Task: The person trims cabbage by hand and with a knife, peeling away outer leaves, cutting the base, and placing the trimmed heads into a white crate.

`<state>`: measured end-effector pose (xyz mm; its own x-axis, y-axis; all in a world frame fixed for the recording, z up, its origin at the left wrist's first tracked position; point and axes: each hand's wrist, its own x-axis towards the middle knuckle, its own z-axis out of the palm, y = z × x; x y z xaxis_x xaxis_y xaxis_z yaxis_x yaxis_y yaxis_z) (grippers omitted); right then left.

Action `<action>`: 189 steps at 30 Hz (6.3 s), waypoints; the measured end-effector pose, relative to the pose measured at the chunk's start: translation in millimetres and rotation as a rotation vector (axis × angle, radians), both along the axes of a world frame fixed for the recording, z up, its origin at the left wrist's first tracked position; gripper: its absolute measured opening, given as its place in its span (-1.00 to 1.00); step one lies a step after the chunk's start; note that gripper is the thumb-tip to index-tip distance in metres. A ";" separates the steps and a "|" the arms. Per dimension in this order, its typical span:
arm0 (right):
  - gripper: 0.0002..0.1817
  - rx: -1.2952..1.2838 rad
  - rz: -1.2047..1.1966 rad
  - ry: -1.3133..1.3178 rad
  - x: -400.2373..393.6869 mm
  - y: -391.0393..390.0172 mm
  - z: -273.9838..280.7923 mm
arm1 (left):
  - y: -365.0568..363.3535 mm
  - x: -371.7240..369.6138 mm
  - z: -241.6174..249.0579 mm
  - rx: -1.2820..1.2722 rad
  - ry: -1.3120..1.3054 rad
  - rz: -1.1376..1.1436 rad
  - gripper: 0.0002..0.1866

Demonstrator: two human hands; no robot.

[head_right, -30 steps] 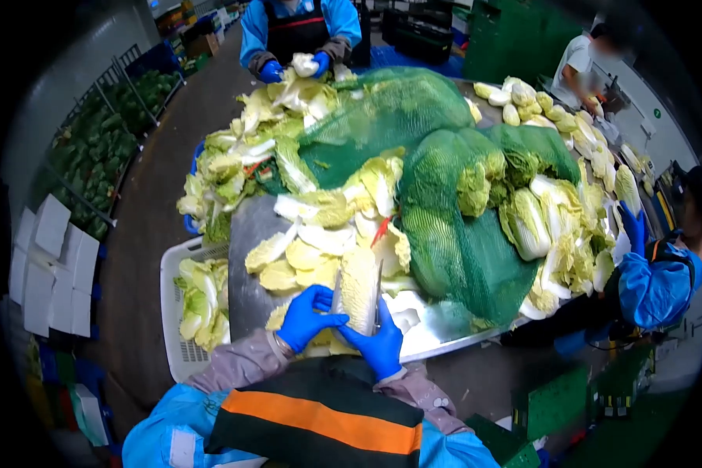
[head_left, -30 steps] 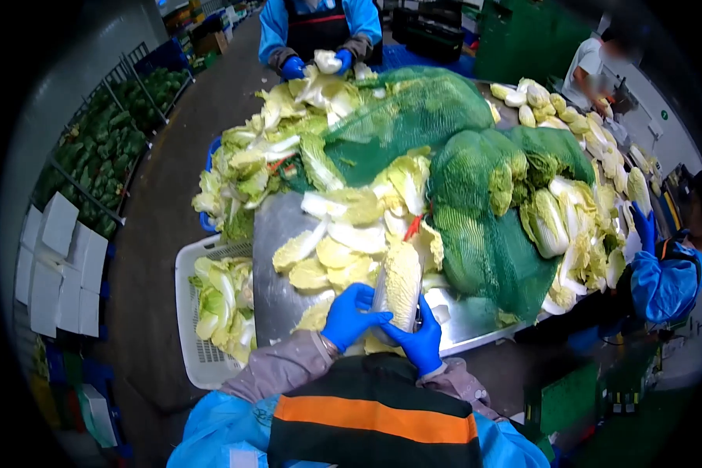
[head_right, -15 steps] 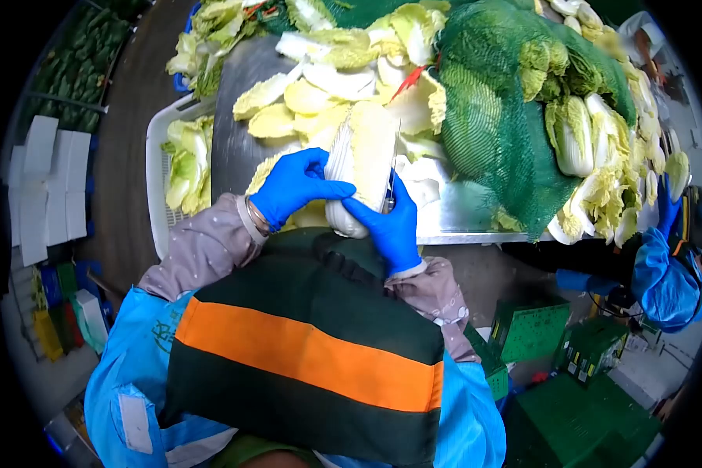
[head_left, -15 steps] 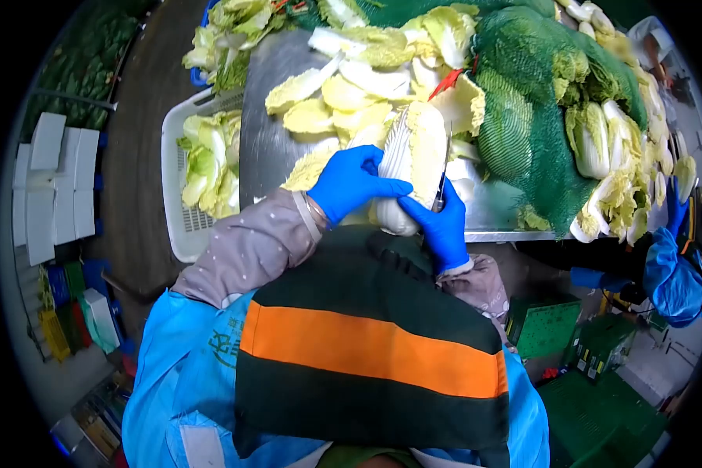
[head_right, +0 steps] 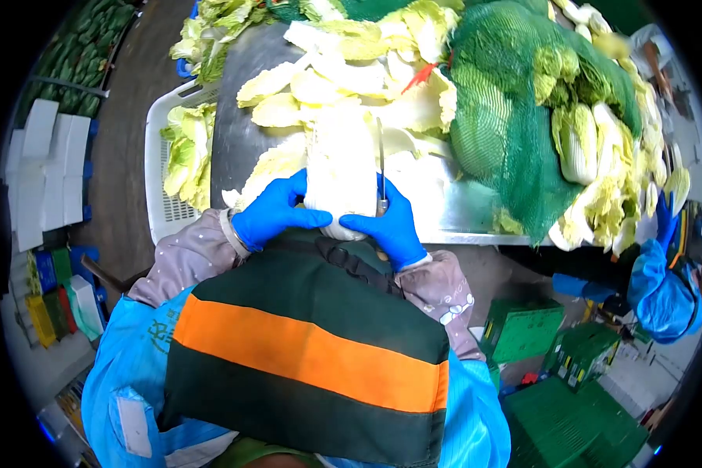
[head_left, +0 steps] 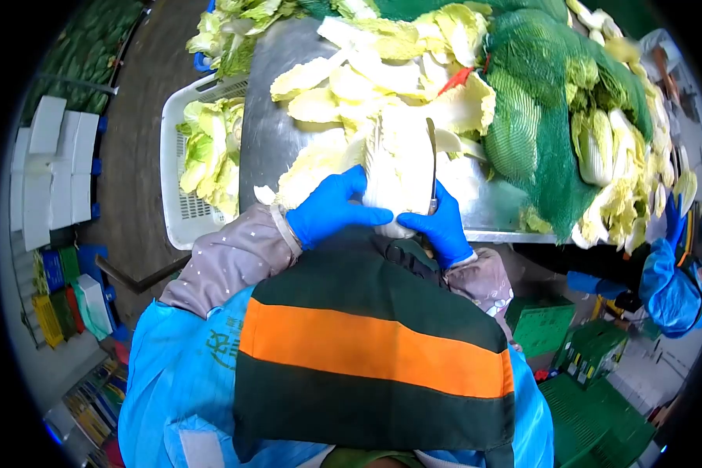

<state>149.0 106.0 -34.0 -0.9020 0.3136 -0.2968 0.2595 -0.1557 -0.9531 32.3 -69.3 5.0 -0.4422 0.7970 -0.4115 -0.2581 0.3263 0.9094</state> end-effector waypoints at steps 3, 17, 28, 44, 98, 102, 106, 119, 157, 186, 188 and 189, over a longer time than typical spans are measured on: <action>-0.29 0.195 -0.002 -0.054 -9.8 3.5 1.9 | 9.1 -0.4 8.0 -0.047 0.133 0.066 -0.36; -0.46 -0.628 0.331 -0.310 -43.9 62.0 -90.1 | -32.1 10.2 -11.8 0.288 -0.188 0.238 -0.50; -0.28 -0.793 0.092 -0.002 -109.4 -52.4 40.7 | -110.5 26.4 45.1 0.303 -0.158 0.182 -0.59; -0.17 -1.172 0.352 0.145 -71.8 -22.9 19.0 | -61.2 -40.7 87.2 0.132 0.954 0.395 -0.08; -0.70 1.012 0.675 0.399 -8.8 19.8 89.4 | -36.9 -84.6 42.9 0.164 0.153 0.441 -0.58; -0.74 1.001 0.567 0.352 -13.2 12.1 94.4 | -38.7 -83.4 45.1 0.185 0.146 0.464 -0.68; -0.79 0.750 0.328 0.239 -9.4 16.6 82.1 | -41.7 -67.8 58.7 0.237 0.089 0.620 -0.65; -0.79 0.605 0.610 0.161 10.5 -0.1 107.6 | -68.6 4.1 80.8 0.005 0.460 0.869 -0.58; -0.57 0.418 0.354 0.254 -28.3 -30.8 108.7 | -75.5 2.3 69.8 -0.036 0.476 0.848 -0.63; -0.72 -0.015 0.398 0.150 -45.8 -41.3 132.3 | -64.0 3.1 66.0 0.029 0.463 0.801 -0.60; -0.68 -0.258 0.198 0.042 -55.8 -23.9 137.8 | -67.4 2.6 60.4 0.065 0.358 0.832 -0.60; -0.65 -0.225 0.052 0.106 -62.3 -12.5 127.7 | -70.4 2.2 55.1 0.084 0.308 0.849 -0.60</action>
